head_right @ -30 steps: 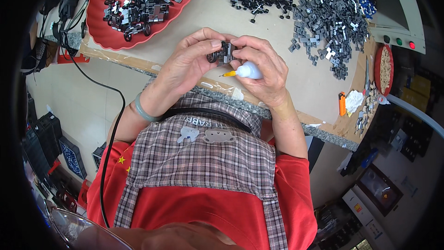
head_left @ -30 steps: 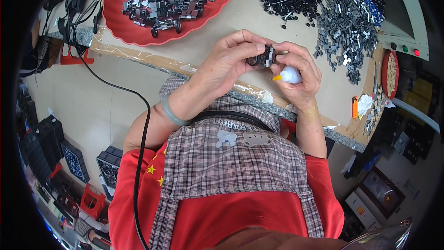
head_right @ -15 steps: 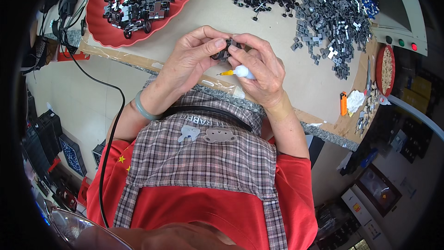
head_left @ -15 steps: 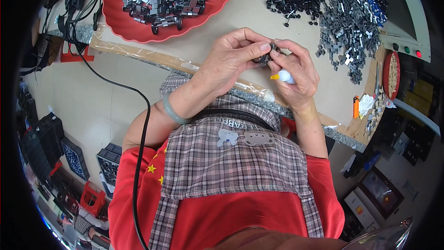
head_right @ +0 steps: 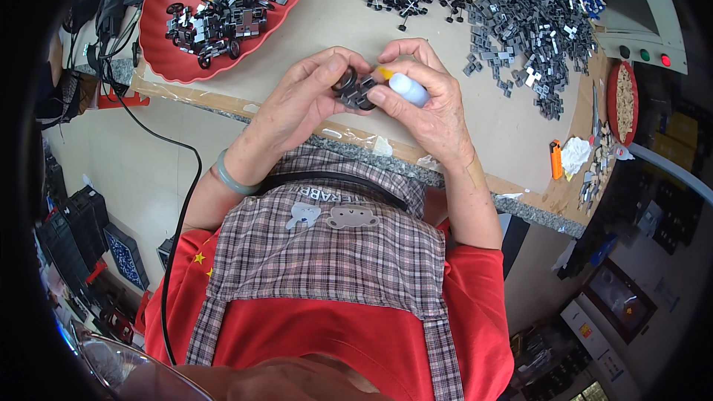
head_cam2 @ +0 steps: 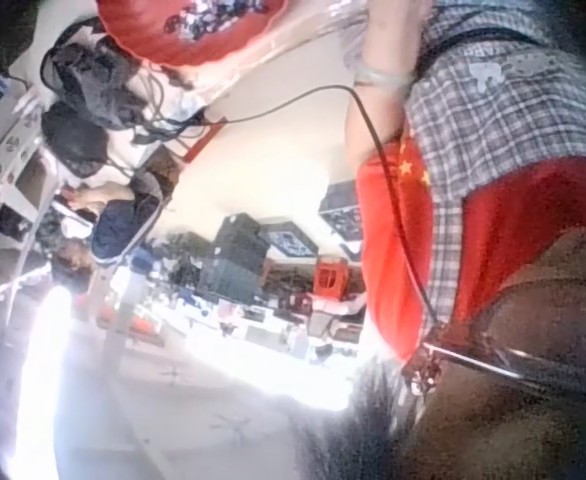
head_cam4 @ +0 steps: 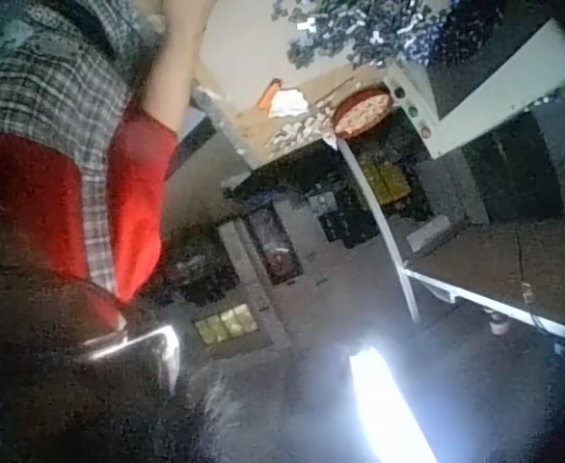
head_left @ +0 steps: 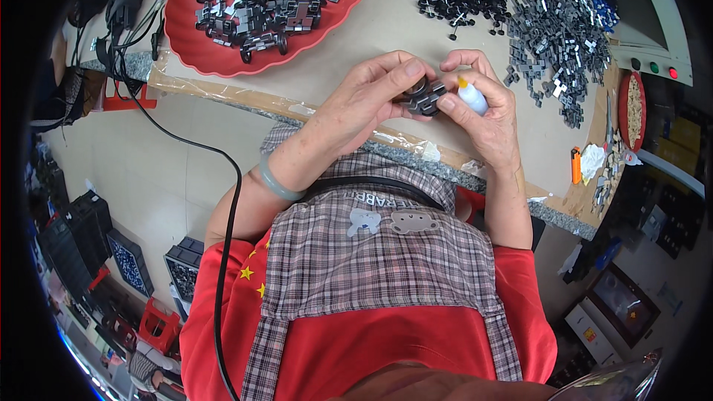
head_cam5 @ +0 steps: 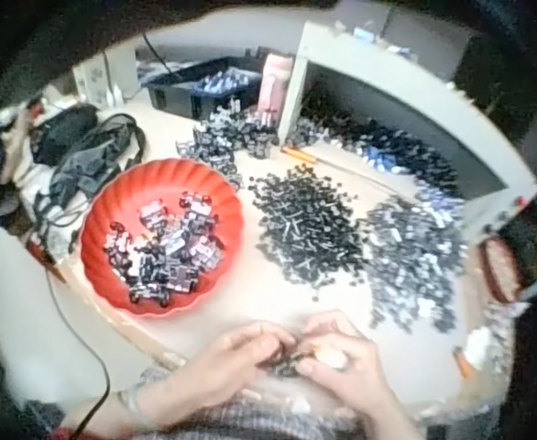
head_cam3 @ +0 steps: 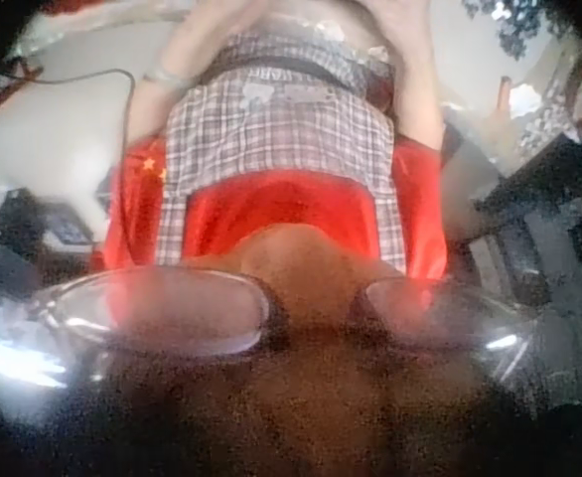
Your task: The person assembles small plastic housing components by applying adhesive from a squeeze bottle to bond them together.
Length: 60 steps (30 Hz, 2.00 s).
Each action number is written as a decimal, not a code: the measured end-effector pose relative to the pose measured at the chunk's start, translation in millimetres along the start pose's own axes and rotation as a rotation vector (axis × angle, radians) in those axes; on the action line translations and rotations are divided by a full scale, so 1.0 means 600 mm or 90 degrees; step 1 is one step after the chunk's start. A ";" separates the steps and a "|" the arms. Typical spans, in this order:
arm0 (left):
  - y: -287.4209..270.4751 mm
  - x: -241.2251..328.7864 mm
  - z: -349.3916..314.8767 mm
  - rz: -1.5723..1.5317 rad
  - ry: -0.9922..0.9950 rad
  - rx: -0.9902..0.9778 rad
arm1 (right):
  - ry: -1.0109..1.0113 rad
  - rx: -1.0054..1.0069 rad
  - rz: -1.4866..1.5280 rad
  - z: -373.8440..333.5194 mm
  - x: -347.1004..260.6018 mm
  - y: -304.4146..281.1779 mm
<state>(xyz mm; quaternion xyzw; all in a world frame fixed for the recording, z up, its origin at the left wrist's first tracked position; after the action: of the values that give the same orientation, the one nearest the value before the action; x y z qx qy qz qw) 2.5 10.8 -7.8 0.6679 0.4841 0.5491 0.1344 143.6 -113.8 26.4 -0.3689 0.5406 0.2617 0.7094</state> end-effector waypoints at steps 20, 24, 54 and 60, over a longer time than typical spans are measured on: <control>0.015 -0.028 -0.020 0.347 0.300 0.175 | -0.015 0.170 -0.059 -0.030 0.002 0.031; 0.024 -0.032 -0.017 0.321 0.335 0.243 | -0.009 0.178 -0.005 -0.030 0.008 0.031; 0.010 -0.005 -0.021 0.359 0.372 0.088 | -0.109 0.105 -0.128 0.320 -0.024 0.100; 0.003 -0.008 -0.016 0.365 0.402 0.061 | -0.204 0.202 -0.344 0.469 0.005 0.099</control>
<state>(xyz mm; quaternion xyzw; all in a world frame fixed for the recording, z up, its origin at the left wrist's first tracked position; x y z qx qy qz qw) -4.4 2.5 -6.0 0.5799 0.3212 0.7188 -0.2094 260.1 148.0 49.8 -0.3384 0.3392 0.0317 0.8772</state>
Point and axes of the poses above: each hand's wrist, its own z-axis towards the middle knuckle, its own y-axis out of the palm, x = y × z, the point moved 1 cm from there along z, towards the middle knuckle, and after that the axes turned 15 degrees about x, right-handed, at the moved point
